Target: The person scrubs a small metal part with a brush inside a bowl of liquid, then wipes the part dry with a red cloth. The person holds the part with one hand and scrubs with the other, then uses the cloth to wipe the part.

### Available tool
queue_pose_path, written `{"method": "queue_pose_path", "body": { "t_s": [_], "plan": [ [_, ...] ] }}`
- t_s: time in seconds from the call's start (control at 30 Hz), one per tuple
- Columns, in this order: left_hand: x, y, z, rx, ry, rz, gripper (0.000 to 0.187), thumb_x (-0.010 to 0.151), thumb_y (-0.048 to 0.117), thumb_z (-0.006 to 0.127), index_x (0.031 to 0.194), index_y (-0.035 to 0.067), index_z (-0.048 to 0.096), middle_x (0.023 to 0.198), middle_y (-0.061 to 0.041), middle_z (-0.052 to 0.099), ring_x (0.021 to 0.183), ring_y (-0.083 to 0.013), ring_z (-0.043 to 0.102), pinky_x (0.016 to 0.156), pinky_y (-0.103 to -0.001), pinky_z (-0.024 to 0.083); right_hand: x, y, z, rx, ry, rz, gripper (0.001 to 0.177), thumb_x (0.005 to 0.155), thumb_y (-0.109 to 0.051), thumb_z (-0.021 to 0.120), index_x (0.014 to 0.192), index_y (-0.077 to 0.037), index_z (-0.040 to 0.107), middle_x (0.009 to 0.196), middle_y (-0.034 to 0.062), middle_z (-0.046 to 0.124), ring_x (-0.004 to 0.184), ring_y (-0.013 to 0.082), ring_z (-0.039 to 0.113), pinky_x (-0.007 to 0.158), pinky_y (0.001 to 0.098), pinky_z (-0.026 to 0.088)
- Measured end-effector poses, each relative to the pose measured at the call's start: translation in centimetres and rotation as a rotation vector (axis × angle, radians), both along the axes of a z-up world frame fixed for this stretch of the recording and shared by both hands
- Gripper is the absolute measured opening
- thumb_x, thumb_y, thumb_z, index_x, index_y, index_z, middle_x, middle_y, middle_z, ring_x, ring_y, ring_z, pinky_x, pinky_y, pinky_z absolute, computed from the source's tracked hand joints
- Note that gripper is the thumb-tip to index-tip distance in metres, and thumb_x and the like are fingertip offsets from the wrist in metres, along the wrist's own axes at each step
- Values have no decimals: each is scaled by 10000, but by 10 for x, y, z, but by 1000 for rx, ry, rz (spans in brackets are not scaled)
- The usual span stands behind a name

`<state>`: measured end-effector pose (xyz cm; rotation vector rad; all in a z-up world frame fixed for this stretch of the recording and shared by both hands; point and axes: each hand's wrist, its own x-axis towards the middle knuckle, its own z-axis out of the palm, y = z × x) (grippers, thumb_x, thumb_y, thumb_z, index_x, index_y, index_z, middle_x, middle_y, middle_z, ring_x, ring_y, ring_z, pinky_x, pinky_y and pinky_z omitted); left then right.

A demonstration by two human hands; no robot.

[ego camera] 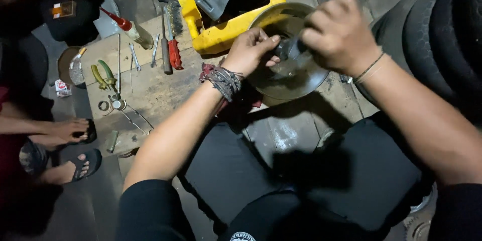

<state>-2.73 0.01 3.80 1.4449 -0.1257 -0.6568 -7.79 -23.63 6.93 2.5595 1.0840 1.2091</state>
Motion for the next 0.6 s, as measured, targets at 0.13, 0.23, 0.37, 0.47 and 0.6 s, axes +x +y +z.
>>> {"method": "queue_pose_path", "body": {
  "t_s": [0.13,0.23,0.37,0.47,0.6],
  "plan": [
    [-4,3,12,141,-197,-12,274,915,243,731,778,145,515,727,-10,583,611,-132,708,531,-225,612,9,-10,-13,-89,15,-5,185,946,-51,658,898,-188,544,948,27,665,935,222,596,910,360,450],
    [-6,10,19,212,-284,-4,253,908,275,730,803,143,541,701,1,561,599,-108,663,536,-223,624,14,-29,-15,-129,3,-95,212,939,-22,684,948,-186,550,943,26,637,935,233,592,959,380,479],
    [-5,13,13,230,-497,-151,151,942,272,704,904,186,585,831,56,598,728,-74,538,686,-245,469,7,-30,-10,59,84,-5,71,1067,-111,594,1017,-86,637,1006,88,675,967,296,595,943,427,435],
    [-5,10,11,162,-505,-237,127,954,221,690,1030,150,616,973,17,651,838,-95,619,775,-252,542,4,-18,-6,116,122,49,125,1106,-161,608,1021,-72,630,1027,100,704,965,306,612,922,444,432],
    [-1,9,0,15,-465,-242,178,970,95,678,1139,92,620,1046,-15,687,914,-86,680,847,-229,591,16,-26,-26,21,134,-13,204,994,45,691,991,-96,544,962,86,636,927,270,549,862,394,431]
  ]
}}
